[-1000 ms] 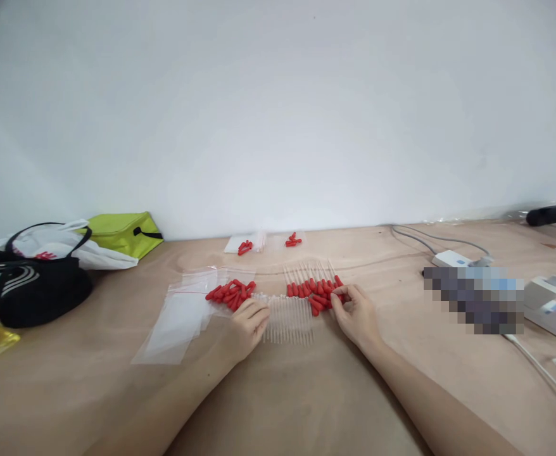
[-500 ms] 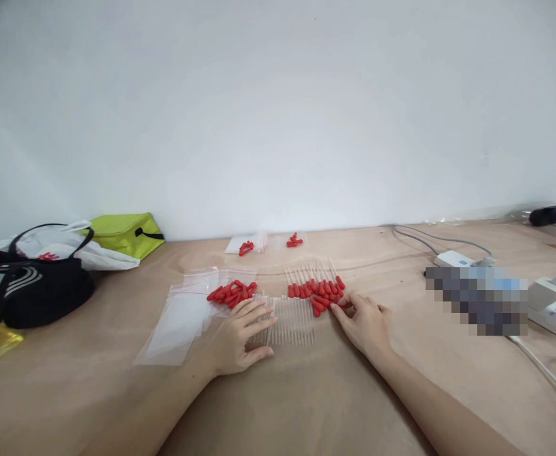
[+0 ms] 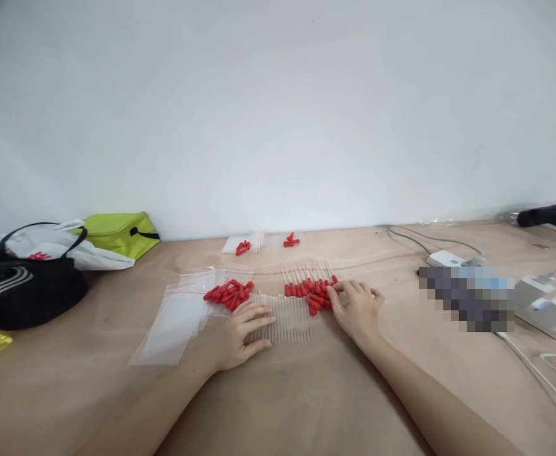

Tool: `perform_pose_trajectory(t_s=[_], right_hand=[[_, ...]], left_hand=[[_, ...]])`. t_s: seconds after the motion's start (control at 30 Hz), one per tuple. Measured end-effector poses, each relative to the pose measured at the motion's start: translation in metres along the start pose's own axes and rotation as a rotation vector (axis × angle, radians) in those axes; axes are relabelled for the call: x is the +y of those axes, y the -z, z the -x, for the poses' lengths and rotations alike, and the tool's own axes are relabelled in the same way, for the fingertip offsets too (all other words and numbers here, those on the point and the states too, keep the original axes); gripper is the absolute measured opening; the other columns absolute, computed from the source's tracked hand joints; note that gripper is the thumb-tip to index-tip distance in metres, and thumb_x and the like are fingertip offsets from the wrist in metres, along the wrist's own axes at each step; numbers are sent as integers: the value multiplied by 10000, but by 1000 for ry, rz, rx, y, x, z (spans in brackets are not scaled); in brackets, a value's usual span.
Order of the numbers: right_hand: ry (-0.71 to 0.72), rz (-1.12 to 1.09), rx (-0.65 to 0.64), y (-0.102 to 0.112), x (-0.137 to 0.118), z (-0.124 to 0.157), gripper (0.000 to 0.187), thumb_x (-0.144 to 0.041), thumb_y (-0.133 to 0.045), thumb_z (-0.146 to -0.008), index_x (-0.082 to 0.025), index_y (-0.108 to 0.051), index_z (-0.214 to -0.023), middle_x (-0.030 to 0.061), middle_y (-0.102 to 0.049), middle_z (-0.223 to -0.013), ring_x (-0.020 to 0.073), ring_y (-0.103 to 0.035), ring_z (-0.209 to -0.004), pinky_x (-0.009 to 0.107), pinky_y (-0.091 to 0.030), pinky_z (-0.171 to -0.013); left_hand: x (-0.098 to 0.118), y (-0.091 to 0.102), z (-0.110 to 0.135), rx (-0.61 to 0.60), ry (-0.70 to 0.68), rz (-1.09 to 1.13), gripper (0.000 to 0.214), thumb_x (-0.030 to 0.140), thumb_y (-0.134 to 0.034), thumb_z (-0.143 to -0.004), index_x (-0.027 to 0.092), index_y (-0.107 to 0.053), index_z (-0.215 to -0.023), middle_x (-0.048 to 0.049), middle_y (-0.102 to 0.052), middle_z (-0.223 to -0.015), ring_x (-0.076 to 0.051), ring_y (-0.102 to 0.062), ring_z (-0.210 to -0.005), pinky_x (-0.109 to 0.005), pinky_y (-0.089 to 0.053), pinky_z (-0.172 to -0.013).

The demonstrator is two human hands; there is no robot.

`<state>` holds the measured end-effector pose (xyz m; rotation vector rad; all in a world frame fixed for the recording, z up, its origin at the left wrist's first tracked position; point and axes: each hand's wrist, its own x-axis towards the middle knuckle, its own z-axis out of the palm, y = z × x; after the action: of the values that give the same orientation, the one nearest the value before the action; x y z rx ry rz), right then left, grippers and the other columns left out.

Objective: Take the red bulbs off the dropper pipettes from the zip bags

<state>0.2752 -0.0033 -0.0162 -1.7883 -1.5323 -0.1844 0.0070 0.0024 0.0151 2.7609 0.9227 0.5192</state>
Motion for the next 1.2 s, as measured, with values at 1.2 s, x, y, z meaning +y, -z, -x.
perform_pose_trajectory(t_s=[1.2], right_hand=[[213,293,-81,-27,-56,-11,263,-312,-425,-807,-181,-638,-727,111,-611,-857,241,-453,-854,447,-191,-813]], left_hand=[[-2,-6,1,83,31,-101,533,441,-593,-739,243,-465,-1217,-103,-469,-1264,-271,-406,-1181,-551,-269,-986]])
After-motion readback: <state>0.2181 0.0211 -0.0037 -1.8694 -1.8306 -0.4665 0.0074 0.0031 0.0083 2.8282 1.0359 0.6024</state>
